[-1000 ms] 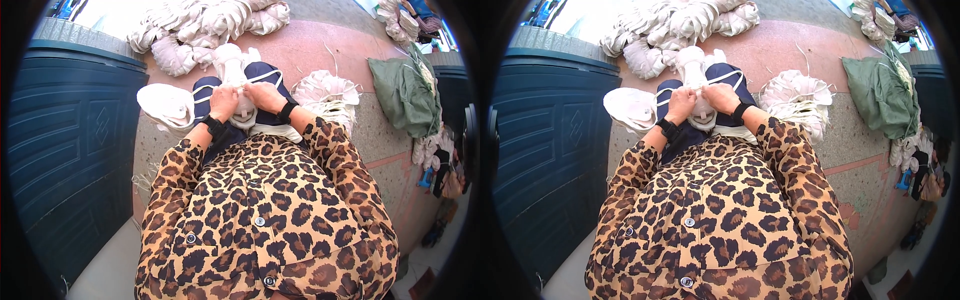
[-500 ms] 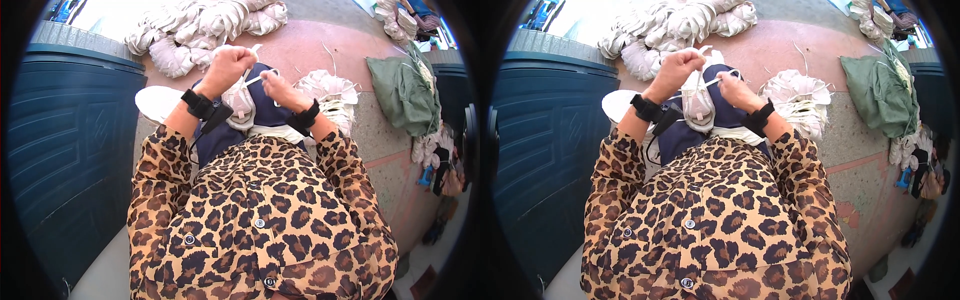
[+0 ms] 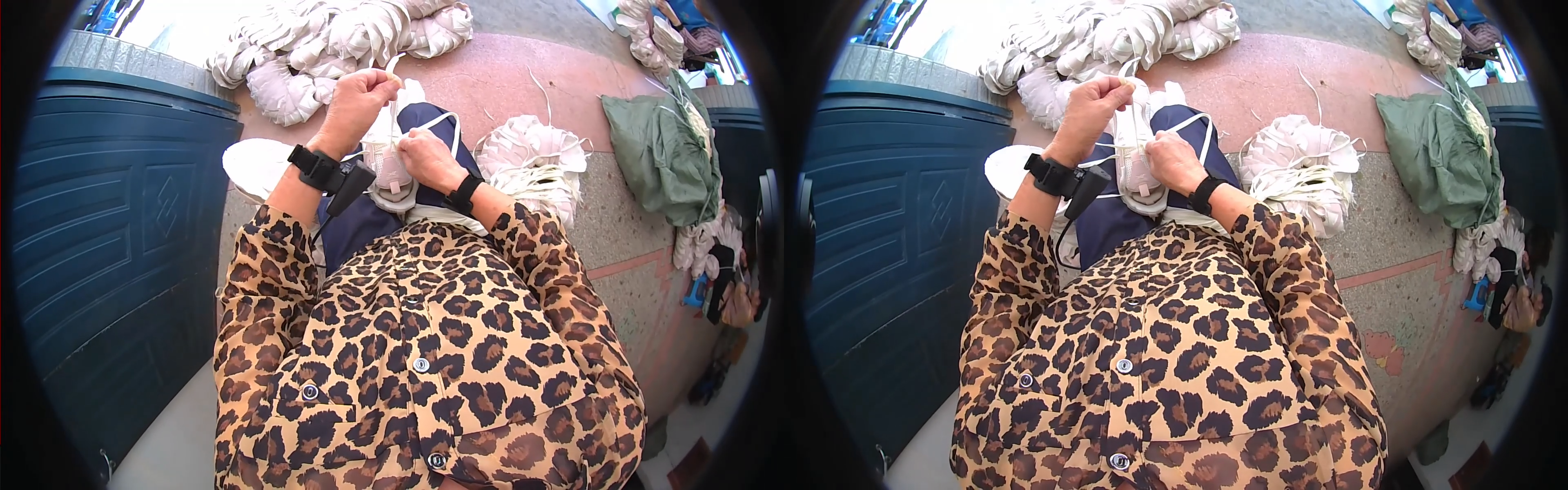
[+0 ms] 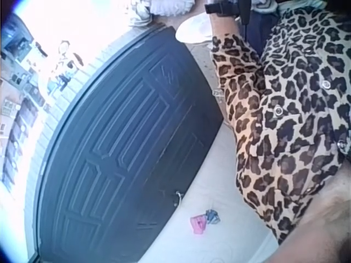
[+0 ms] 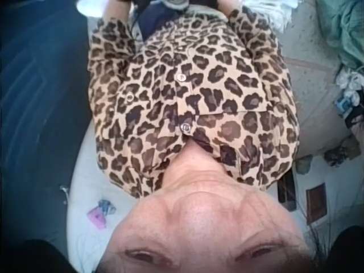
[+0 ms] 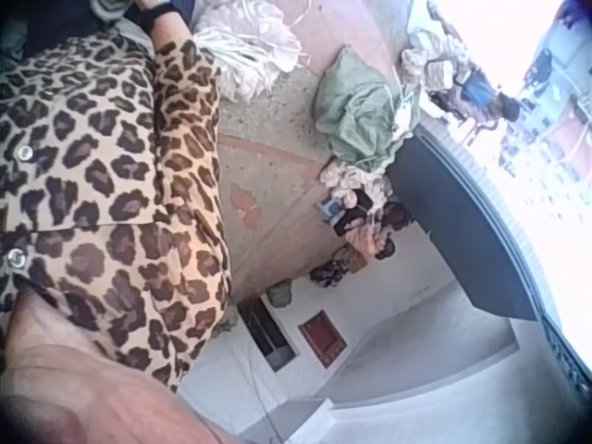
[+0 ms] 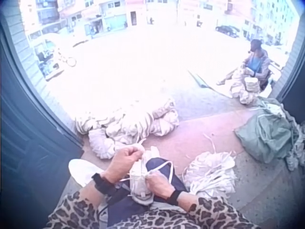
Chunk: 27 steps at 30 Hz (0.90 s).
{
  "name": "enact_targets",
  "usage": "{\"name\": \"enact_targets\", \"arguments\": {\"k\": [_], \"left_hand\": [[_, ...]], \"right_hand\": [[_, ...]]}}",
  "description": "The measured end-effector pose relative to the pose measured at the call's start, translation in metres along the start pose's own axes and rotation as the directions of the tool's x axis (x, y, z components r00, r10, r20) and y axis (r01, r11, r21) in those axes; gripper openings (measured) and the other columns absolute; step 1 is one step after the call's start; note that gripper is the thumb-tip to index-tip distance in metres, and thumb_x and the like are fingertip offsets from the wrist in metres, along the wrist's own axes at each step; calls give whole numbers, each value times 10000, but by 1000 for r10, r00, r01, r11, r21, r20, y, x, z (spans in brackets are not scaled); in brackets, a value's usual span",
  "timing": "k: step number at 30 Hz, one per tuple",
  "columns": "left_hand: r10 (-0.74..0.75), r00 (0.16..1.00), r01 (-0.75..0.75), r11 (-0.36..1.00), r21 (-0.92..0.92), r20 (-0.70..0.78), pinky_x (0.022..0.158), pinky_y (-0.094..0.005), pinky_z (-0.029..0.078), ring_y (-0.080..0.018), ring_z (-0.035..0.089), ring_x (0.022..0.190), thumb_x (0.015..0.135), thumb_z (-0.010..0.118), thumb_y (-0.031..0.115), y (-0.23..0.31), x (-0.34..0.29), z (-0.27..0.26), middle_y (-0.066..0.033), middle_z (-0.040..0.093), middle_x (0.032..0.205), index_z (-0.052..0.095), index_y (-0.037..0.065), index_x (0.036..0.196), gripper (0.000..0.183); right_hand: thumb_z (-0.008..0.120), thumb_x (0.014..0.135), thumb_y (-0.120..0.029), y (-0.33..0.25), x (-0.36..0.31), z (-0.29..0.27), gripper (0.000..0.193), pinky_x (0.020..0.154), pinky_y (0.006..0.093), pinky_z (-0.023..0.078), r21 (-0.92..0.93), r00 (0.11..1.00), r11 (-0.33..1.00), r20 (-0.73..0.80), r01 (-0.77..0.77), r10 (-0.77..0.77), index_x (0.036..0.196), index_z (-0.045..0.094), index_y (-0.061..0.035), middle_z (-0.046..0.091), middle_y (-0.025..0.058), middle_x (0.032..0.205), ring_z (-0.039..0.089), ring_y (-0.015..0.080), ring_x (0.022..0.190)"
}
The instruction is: Lacing and preparing shoe components manually.
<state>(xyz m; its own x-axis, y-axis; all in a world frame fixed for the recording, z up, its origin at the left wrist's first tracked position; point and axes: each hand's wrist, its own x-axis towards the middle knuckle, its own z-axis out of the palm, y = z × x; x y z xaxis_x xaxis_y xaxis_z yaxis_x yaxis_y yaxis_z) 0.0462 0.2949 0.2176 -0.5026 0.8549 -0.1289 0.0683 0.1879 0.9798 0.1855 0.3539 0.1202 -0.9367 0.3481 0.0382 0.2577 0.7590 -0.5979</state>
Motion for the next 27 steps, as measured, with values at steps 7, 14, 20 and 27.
{"name": "enact_targets", "arguments": {"k": [7,14,20,27], "left_hand": [[-29,999,28,999,-30,-33,638,-199,404,-63,491,673,825,592,147,-2,-1,-2,-4,585,723,621,-10,838,160],[16,999,6,887,461,-45,655,-227,445,-101,571,698,799,517,34,-46,-12,-28,-92,627,770,456,-50,1152,368],[-22,999,37,905,423,-41,700,-371,468,-277,612,735,761,455,21,-95,-60,-15,-161,629,745,432,-58,1153,400],[100,994,-50,747,663,-37,737,-342,458,-274,610,747,766,435,7,-98,-64,-5,-137,637,801,364,-76,1223,470]], "right_hand": [[498,720,-79,0,5,3,157,759,388,450,-6,997,1000,65,30,-29,750,631,-1,568,173,837,549,317,833],[574,745,-173,19,13,13,151,678,343,464,395,949,872,242,-288,203,785,649,-49,617,161,788,599,282,753],[565,726,-155,19,22,19,142,607,292,447,545,887,707,365,-450,282,746,649,-41,605,110,655,562,181,602],[553,726,-134,11,17,15,138,563,306,434,508,887,730,310,-458,341,686,627,-23,570,116,579,533,160,548]]}}
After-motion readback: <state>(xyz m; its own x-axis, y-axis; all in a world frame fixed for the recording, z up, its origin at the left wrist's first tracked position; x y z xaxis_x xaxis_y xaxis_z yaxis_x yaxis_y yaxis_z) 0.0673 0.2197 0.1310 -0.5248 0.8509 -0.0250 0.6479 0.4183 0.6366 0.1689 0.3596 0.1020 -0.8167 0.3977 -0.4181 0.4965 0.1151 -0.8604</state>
